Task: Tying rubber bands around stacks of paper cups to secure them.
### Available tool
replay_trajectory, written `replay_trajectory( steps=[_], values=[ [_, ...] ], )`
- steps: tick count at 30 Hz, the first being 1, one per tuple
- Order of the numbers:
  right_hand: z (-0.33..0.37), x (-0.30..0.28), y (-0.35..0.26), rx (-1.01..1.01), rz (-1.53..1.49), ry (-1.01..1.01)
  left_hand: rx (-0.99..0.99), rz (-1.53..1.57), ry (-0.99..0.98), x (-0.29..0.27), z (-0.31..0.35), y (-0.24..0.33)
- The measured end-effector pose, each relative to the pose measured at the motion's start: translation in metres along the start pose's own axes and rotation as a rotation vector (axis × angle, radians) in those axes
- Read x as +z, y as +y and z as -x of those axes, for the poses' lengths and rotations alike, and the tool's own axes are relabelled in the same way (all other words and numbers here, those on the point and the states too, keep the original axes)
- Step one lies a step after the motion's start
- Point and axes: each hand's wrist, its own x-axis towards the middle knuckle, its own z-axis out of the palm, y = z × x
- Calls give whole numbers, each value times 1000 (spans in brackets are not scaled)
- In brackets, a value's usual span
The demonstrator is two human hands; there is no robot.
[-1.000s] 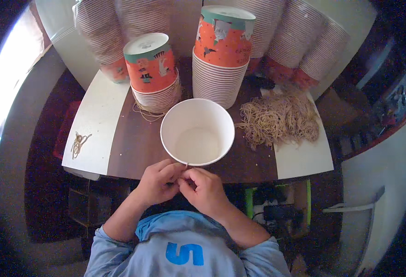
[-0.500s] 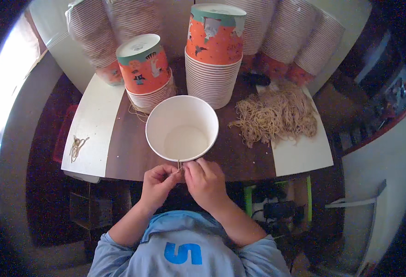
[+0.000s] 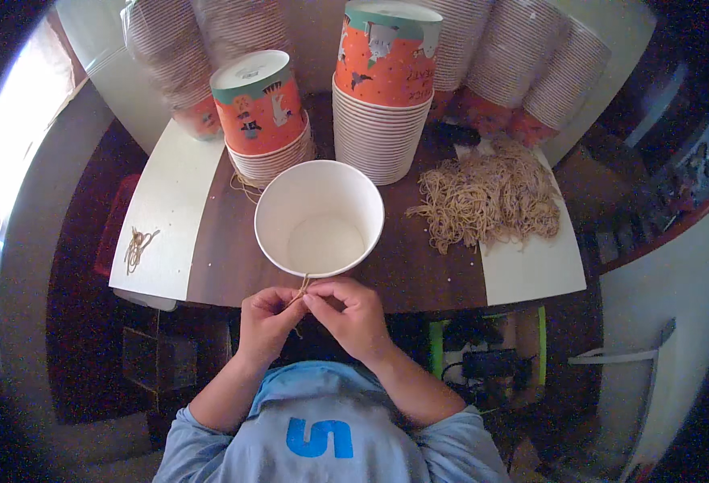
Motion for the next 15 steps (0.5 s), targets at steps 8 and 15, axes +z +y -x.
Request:
replay_trajectory(
  steps=[8,15],
  values=[
    [-1,2,16,451,-764,-47,-5,29,46,-2,1,4],
    [1,5,14,509,-869,-39,396,-370,189,6,3,9]
  ],
)
